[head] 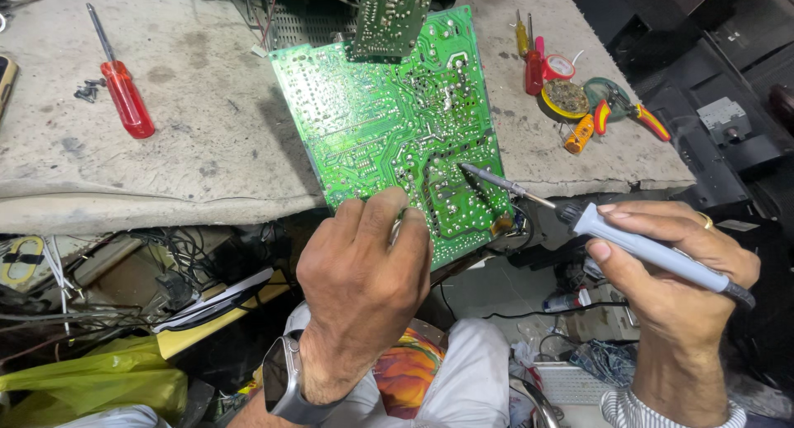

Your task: The person holds a green circuit board against the workbench edge and uses a soldering iron to solder joints on its underside, feeding solder wire with the other hand. They work across different areas of the board, occasionally pulling the iron away and repositioning before resuming soldering.

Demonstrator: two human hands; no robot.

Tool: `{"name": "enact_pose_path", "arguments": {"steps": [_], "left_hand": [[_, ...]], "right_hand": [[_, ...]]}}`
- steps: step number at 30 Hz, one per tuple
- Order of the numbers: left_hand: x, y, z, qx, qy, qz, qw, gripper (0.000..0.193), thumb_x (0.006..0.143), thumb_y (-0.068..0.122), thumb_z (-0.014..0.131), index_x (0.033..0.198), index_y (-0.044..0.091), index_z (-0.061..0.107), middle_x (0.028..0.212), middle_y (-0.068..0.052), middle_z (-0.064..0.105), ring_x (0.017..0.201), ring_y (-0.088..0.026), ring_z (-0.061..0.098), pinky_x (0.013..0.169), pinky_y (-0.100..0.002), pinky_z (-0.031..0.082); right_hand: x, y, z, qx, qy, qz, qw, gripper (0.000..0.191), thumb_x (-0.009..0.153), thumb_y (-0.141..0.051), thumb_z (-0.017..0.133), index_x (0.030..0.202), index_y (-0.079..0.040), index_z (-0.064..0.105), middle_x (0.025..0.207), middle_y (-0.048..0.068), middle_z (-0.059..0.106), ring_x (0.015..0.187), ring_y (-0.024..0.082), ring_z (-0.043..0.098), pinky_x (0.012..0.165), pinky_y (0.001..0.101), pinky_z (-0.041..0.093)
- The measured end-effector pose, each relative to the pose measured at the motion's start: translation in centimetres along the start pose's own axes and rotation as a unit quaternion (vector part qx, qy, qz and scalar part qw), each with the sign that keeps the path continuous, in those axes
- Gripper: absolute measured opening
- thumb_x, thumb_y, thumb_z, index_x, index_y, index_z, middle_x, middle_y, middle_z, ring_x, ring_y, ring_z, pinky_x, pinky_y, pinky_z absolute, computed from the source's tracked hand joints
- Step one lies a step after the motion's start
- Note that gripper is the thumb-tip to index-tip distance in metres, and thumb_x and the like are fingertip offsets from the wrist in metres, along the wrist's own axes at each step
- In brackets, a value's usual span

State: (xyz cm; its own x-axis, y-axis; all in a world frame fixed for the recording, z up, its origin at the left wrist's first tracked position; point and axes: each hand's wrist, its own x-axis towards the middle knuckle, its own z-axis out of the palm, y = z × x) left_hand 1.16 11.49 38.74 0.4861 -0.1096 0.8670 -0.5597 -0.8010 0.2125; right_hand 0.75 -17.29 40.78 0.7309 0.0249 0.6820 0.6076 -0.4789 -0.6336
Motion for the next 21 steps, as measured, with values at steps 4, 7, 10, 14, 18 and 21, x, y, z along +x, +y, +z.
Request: {"name": "enact_pose_path", "arguments": {"steps": [4, 7, 10, 14, 18, 21], "left_hand": [[0.06, -0.11, 0.21, 0.001, 0.000, 0.002, 1.000, 0.016, 0.081, 0.007, 0.076, 0.094, 0.003, 0.069, 0.105, -0.009, 0.063, 0.083, -0.025, 0.062, 0.063, -0.038, 0.046], [0.06, -0.10, 0.33, -0.002, -0.001, 0.001, 1.000, 0.016, 0.081, 0.007, 0.076, 0.095, 0.003, 0.069, 0.105, -0.009, 0.064, 0.083, -0.025, 0.062, 0.063, -0.037, 0.046], [0.06, -0.15, 0.38, -0.001, 0.000, 0.001, 1.000, 0.016, 0.081, 0.007, 0.076, 0.095, 0.003, 0.069, 0.106, -0.009, 0.064, 0.085, -0.025, 0.062, 0.065, -0.037, 0.047], [0.08, -0.21, 0.48, 0.000, 0.000, -0.002, 1.000, 0.015, 0.082, 0.007, 0.076, 0.094, 0.003, 0.069, 0.105, -0.009, 0.064, 0.085, -0.025, 0.062, 0.065, -0.037, 0.047], [0.06, -0.36, 0.54, -0.007, -0.005, -0.004, 1.000, 0.015, 0.081, 0.008, 0.077, 0.093, 0.004, 0.069, 0.104, -0.008, 0.063, 0.084, -0.025, 0.061, 0.065, -0.037, 0.047], [0.08, -0.41, 0.64, -0.012, -0.005, -0.004, 1.000, 0.015, 0.081, 0.008, 0.077, 0.093, 0.004, 0.068, 0.105, -0.008, 0.063, 0.085, -0.024, 0.061, 0.066, -0.037, 0.048]], "right_hand": [[0.07, 0.09, 0.01, -0.006, -0.001, -0.007, 1.000, 0.026, 0.081, 0.003, 0.085, 0.104, 0.001, 0.073, 0.107, 0.016, 0.073, 0.099, 0.018, 0.074, 0.090, 0.0245, 0.061], [0.06, 0.14, -0.04, -0.009, -0.001, -0.001, 1.000, 0.027, 0.081, 0.003, 0.085, 0.106, 0.000, 0.073, 0.107, 0.016, 0.073, 0.098, 0.018, 0.074, 0.089, 0.0243, 0.061], [0.09, 0.25, -0.02, -0.012, -0.003, 0.001, 1.000, 0.026, 0.081, 0.003, 0.084, 0.104, 0.001, 0.073, 0.107, 0.017, 0.073, 0.098, 0.018, 0.074, 0.089, 0.0242, 0.061], [0.18, 0.40, 0.06, -0.005, -0.004, -0.003, 1.000, 0.029, 0.081, 0.003, 0.084, 0.107, 0.000, 0.073, 0.107, 0.016, 0.073, 0.099, 0.018, 0.074, 0.090, 0.0242, 0.061], [0.26, 0.21, 0.14, 0.000, -0.005, 0.003, 1.000, 0.026, 0.081, 0.004, 0.084, 0.104, 0.001, 0.073, 0.107, 0.016, 0.073, 0.099, 0.018, 0.073, 0.092, 0.0242, 0.060], [0.64, -0.48, 0.23, -0.001, -0.011, 0.016, 1.000, 0.024, 0.082, 0.004, 0.084, 0.104, 0.002, 0.073, 0.107, 0.017, 0.073, 0.099, 0.018, 0.074, 0.092, 0.0245, 0.060]]}}
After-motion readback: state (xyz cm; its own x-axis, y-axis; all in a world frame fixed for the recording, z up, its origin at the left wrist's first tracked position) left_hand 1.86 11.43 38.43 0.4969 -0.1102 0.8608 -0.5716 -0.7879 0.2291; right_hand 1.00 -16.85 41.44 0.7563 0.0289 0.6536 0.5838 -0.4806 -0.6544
